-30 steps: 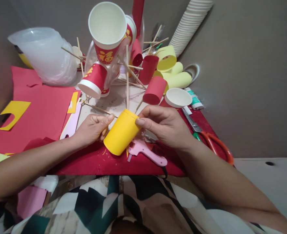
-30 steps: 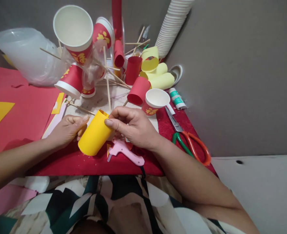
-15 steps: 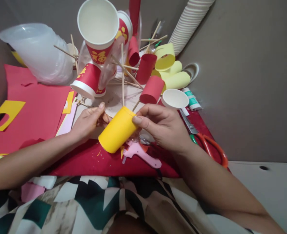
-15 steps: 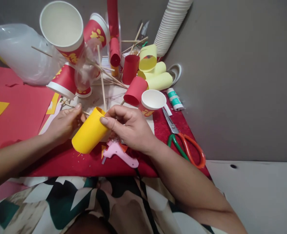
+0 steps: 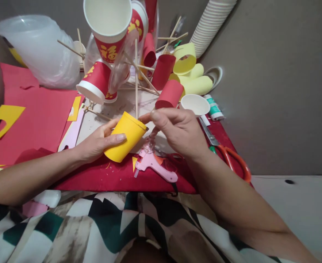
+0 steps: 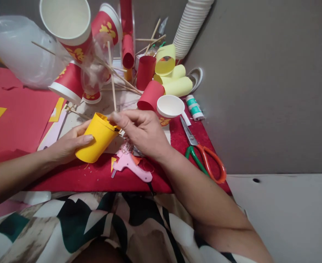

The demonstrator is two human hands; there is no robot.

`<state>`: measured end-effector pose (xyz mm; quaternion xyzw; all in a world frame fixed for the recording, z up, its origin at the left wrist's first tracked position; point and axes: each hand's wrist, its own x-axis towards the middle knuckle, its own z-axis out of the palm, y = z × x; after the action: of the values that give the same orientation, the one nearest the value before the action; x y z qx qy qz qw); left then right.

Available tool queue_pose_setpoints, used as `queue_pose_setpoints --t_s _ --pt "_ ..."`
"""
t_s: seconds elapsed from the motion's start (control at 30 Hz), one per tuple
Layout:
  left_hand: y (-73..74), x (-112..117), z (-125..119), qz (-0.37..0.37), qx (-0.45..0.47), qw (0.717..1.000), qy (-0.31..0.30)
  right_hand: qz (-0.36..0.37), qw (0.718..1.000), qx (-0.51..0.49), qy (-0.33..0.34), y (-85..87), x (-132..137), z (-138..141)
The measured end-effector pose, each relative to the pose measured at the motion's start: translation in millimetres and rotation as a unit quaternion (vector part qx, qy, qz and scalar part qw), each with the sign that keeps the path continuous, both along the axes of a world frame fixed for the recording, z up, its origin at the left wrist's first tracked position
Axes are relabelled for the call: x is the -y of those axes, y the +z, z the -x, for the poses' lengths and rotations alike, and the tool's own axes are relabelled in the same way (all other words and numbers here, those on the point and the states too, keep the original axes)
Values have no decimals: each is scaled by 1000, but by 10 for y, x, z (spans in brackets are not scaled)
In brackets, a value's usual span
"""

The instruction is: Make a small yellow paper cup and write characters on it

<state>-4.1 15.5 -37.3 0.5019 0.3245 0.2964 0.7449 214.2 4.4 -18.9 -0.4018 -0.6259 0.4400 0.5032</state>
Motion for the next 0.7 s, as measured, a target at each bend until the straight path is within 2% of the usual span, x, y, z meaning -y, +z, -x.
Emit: queue_pose_setpoints --t_s 0.13,0.23,0.43,0.53,0.7 --pt "-4 14 6 21 7 1000 -15 36 998 21 41 1 30 37" --pt "-31 18 29 19 2 999 -29 33 997 31 58 13 71 57" --pt "-58 13 86 29 3 993 -112 33 990 50 126 44 140 54" --pt "-35 -10 81 42 3 994 -99 2 996 53 74 62 136 39" --pt "-41 -94 62 45 7 998 -31 -65 993 -11 -98 105 57 -57"
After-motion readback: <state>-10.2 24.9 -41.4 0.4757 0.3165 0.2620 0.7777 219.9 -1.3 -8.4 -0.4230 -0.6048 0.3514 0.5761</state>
